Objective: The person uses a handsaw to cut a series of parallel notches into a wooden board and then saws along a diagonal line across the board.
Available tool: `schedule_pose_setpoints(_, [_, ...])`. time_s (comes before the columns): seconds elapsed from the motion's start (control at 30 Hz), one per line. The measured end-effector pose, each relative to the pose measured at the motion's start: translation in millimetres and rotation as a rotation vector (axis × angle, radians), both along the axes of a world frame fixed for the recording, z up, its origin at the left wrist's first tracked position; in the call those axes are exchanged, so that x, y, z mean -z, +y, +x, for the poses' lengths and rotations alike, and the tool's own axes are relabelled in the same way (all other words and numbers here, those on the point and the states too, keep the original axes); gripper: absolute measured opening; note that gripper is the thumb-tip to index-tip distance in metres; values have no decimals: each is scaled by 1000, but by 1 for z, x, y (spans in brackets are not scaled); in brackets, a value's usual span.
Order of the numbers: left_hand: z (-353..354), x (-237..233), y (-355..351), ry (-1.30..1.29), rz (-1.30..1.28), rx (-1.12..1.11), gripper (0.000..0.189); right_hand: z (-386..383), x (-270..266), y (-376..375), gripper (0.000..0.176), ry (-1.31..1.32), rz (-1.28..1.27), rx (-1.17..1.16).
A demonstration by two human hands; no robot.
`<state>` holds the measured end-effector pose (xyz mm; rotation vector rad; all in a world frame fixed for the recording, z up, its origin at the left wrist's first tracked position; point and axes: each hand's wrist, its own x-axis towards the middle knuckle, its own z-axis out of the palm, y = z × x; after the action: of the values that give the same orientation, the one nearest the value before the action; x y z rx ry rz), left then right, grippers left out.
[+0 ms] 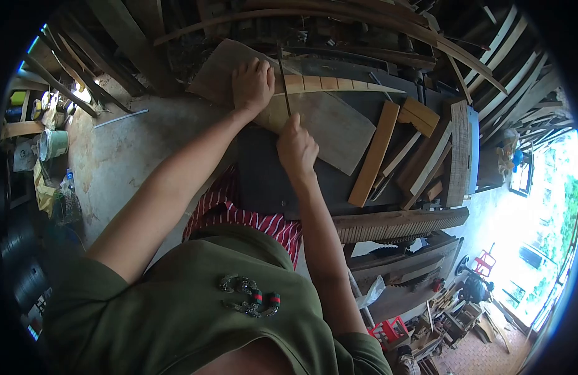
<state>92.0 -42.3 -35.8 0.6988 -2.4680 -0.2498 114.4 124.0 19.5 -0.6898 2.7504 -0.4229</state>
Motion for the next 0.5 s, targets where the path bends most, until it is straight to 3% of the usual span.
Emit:
schedule_pose_setpoints(0.13, [3,1,0,-5,8,4,19,12,-1,9,16,-85,50,12])
schedule_pose_setpoints(0.3, [1,0,0,-2,-3,8,19,-34,21,-35,14,163,-92,-82])
schedule_pose_setpoints(0.43, [0,-1,1,16,2,5,19,-14,12,-13,14,123,-88,-63])
schedule_pose_setpoints(0.5, [0,-1,1,7,14,-9,19,6,0,7,15,13,43,-24])
